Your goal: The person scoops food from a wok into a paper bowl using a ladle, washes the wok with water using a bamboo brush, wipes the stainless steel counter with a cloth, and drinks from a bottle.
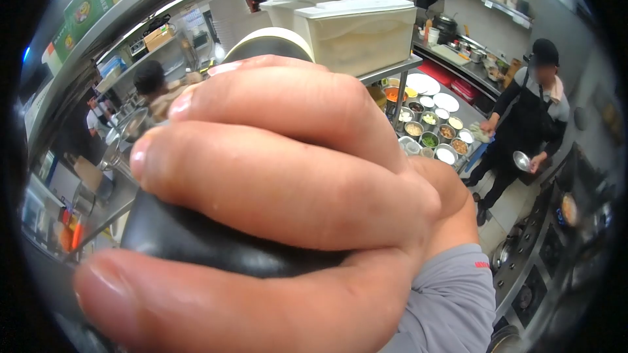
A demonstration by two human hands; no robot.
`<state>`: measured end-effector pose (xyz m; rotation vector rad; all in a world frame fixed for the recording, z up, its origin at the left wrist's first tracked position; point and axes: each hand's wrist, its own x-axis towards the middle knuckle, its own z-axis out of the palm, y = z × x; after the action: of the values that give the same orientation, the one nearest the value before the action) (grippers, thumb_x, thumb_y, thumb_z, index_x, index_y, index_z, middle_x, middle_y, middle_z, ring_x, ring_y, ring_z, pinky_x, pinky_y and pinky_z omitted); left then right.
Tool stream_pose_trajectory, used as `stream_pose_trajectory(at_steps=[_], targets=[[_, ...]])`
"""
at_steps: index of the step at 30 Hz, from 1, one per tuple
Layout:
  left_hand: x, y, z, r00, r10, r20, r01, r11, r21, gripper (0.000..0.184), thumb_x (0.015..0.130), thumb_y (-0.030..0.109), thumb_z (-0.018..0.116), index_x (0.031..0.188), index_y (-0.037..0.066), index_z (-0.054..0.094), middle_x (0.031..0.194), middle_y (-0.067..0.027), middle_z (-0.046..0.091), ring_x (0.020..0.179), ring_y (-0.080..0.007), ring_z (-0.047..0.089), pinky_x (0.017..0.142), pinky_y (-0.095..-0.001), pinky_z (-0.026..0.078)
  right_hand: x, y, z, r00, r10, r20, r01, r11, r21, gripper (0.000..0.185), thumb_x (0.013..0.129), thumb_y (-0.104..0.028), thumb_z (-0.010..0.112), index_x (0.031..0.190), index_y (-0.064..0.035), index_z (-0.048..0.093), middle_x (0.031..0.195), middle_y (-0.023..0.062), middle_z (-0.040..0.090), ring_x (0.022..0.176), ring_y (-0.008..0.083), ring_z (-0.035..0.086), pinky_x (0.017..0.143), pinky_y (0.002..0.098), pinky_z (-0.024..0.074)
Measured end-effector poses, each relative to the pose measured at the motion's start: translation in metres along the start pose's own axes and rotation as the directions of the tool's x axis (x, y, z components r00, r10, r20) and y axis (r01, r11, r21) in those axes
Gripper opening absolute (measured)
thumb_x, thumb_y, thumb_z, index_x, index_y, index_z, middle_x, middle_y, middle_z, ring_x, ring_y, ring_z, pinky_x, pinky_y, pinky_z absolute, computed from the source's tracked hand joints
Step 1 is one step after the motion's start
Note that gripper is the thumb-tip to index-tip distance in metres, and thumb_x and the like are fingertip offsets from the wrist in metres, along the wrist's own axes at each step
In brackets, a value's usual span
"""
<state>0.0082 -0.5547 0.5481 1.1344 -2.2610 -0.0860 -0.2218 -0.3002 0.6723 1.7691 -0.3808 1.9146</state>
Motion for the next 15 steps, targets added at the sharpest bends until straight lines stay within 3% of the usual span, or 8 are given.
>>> stream_pose_trajectory(at_steps=[15], targets=[[-0.0024,-0.0061,0.0017,0.999,0.022,-0.03,-0.022,0.999,-0.027,0.036,0.093,0.031,0.064,0.117,0.006,0.068,0.105,-0.0159,0.07,0.089,-0.037,0.067,0.083,-0.0441,0.051,0.002,-0.0088,0.0043,1.0,-0.021,0.003,0.021,1.0,-0.008,0.04,0.095,-0.028,0.06,0.126,-0.006,0.048,0.097,0.0177,0.064,0.085,0.0322,0.065,0.078,0.0482,0.0605]])
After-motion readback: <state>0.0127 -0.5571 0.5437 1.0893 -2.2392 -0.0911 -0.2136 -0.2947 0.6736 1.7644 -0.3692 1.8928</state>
